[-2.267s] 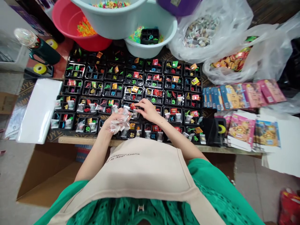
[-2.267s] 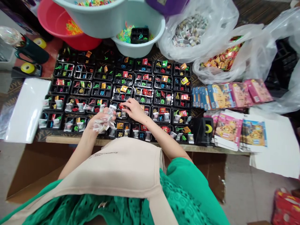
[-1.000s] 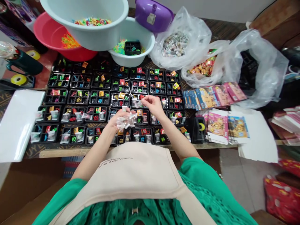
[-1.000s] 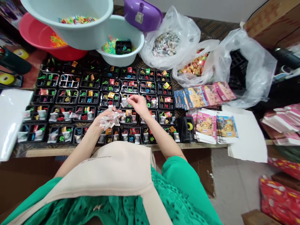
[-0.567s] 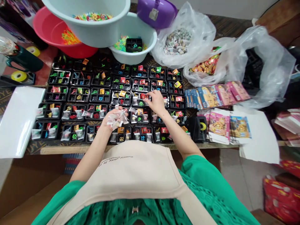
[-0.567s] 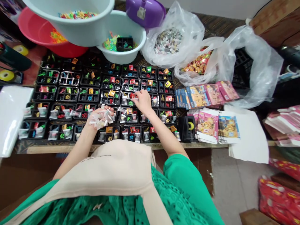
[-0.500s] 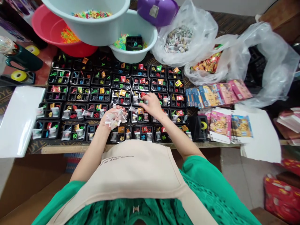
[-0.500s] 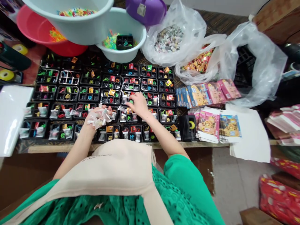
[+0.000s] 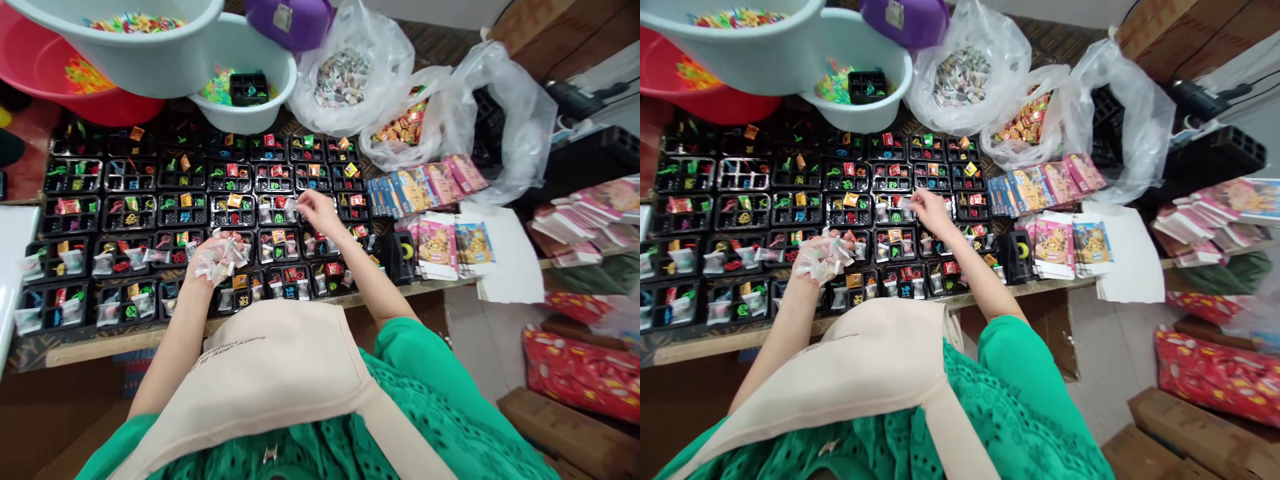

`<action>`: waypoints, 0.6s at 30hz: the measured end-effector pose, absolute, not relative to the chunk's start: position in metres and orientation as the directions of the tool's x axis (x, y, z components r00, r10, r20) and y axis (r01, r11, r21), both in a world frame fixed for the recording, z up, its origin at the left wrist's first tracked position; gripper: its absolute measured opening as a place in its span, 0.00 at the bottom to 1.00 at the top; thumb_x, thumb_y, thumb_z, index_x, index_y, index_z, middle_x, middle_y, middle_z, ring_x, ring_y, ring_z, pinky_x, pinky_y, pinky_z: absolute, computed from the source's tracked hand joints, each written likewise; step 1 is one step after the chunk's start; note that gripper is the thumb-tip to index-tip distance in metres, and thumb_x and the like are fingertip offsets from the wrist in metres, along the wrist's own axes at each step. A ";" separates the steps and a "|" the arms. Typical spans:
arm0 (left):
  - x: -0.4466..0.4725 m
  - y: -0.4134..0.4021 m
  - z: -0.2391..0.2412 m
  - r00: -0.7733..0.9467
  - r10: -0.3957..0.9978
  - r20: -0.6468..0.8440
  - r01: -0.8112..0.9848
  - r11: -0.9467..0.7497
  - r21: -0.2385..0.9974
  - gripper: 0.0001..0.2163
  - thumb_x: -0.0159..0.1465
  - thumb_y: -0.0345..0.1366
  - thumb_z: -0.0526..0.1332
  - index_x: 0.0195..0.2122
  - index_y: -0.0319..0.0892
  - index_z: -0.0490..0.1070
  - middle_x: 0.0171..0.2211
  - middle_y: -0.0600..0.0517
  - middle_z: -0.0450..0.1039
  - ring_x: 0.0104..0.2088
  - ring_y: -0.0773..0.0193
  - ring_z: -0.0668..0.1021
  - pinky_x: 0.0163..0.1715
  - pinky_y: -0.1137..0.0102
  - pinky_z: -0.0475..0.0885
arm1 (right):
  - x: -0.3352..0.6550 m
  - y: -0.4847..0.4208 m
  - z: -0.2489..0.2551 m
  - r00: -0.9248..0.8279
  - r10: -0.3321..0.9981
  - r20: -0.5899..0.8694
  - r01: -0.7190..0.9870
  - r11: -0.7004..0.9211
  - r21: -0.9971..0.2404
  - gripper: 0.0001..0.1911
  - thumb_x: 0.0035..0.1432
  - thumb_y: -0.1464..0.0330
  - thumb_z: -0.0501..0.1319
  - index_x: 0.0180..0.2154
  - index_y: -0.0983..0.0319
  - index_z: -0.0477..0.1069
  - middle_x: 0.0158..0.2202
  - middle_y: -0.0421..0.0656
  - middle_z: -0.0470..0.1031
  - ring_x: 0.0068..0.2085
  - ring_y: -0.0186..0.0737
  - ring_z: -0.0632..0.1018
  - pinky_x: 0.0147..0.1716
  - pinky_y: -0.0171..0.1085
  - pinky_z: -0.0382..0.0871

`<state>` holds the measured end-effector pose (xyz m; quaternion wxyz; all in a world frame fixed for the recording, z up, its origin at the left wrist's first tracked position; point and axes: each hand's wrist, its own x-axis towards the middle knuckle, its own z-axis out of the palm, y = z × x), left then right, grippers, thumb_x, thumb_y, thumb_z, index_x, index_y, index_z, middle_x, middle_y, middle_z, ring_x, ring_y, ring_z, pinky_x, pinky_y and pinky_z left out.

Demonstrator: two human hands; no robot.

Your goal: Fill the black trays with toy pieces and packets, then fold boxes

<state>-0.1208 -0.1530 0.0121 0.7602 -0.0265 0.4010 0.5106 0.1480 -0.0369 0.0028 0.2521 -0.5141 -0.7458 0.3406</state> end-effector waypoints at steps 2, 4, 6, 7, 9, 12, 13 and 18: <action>-0.115 -0.151 0.012 0.170 0.758 -0.630 -0.791 0.487 0.372 0.07 0.49 0.23 0.58 0.27 0.39 0.66 0.28 0.47 0.73 0.24 0.64 0.77 0.09 0.83 0.60 | 0.174 -0.016 0.007 -0.319 0.947 0.036 0.672 0.253 -0.696 0.06 0.57 0.74 0.59 0.35 0.63 0.75 0.32 0.42 0.75 0.34 0.38 0.73 0.39 0.38 0.64; -0.107 -0.148 0.013 0.203 0.757 -0.622 -0.779 0.509 0.366 0.06 0.49 0.23 0.58 0.27 0.39 0.66 0.28 0.47 0.73 0.25 0.63 0.78 0.10 0.82 0.61 | 0.190 0.000 0.005 -0.356 0.934 -0.012 0.730 0.270 -0.628 0.09 0.56 0.77 0.58 0.34 0.64 0.77 0.32 0.43 0.76 0.34 0.38 0.73 0.40 0.38 0.64; -0.098 -0.145 0.013 0.232 0.744 -0.626 -0.762 0.539 0.358 0.06 0.49 0.24 0.59 0.28 0.39 0.66 0.28 0.46 0.74 0.25 0.62 0.78 0.10 0.82 0.61 | 0.193 0.009 -0.001 -0.396 0.915 -0.080 0.761 0.279 -0.586 0.11 0.56 0.78 0.57 0.35 0.64 0.78 0.31 0.43 0.75 0.34 0.37 0.73 0.40 0.38 0.65; -0.093 -0.144 0.013 0.243 0.735 -0.633 -0.754 0.553 0.353 0.06 0.49 0.24 0.59 0.28 0.39 0.66 0.28 0.46 0.74 0.25 0.62 0.79 0.10 0.82 0.61 | 0.191 0.010 -0.005 -0.408 0.907 -0.109 0.773 0.279 -0.570 0.11 0.56 0.78 0.57 0.36 0.65 0.78 0.30 0.43 0.75 0.33 0.37 0.73 0.40 0.38 0.65; -0.084 -0.141 0.013 0.245 0.722 -0.648 -0.750 0.565 0.346 0.07 0.49 0.23 0.59 0.29 0.39 0.66 0.28 0.46 0.75 0.25 0.62 0.79 0.10 0.82 0.61 | 0.183 0.009 -0.010 -0.410 0.902 -0.133 0.798 0.284 -0.532 0.11 0.55 0.78 0.60 0.39 0.65 0.78 0.30 0.42 0.74 0.34 0.38 0.73 0.41 0.38 0.66; -0.076 -0.135 0.013 0.246 0.699 -0.672 -0.766 0.565 0.307 0.05 0.52 0.24 0.58 0.28 0.39 0.65 0.27 0.47 0.75 0.25 0.61 0.80 0.10 0.82 0.60 | 0.169 -0.006 -0.003 -0.390 0.921 -0.009 0.799 0.333 -0.501 0.14 0.53 0.74 0.67 0.44 0.66 0.77 0.38 0.47 0.74 0.38 0.41 0.74 0.43 0.40 0.67; -0.074 -0.133 0.012 0.252 0.682 -0.687 -0.774 0.568 0.280 0.04 0.53 0.25 0.58 0.29 0.39 0.66 0.26 0.47 0.75 0.25 0.61 0.80 0.10 0.81 0.60 | 0.164 -0.014 0.003 -0.385 0.921 0.067 0.774 0.361 -0.520 0.15 0.53 0.72 0.68 0.44 0.66 0.77 0.40 0.48 0.73 0.39 0.42 0.74 0.44 0.41 0.67; -0.065 -0.123 0.008 0.302 0.611 -0.732 -0.790 0.590 0.167 0.06 0.62 0.29 0.55 0.30 0.37 0.71 0.24 0.46 0.75 0.20 0.65 0.76 0.08 0.80 0.59 | 0.133 -0.071 0.042 -0.529 0.834 0.157 0.408 0.413 -0.814 0.15 0.55 0.57 0.68 0.39 0.61 0.77 0.36 0.42 0.74 0.31 0.34 0.72 0.36 0.38 0.69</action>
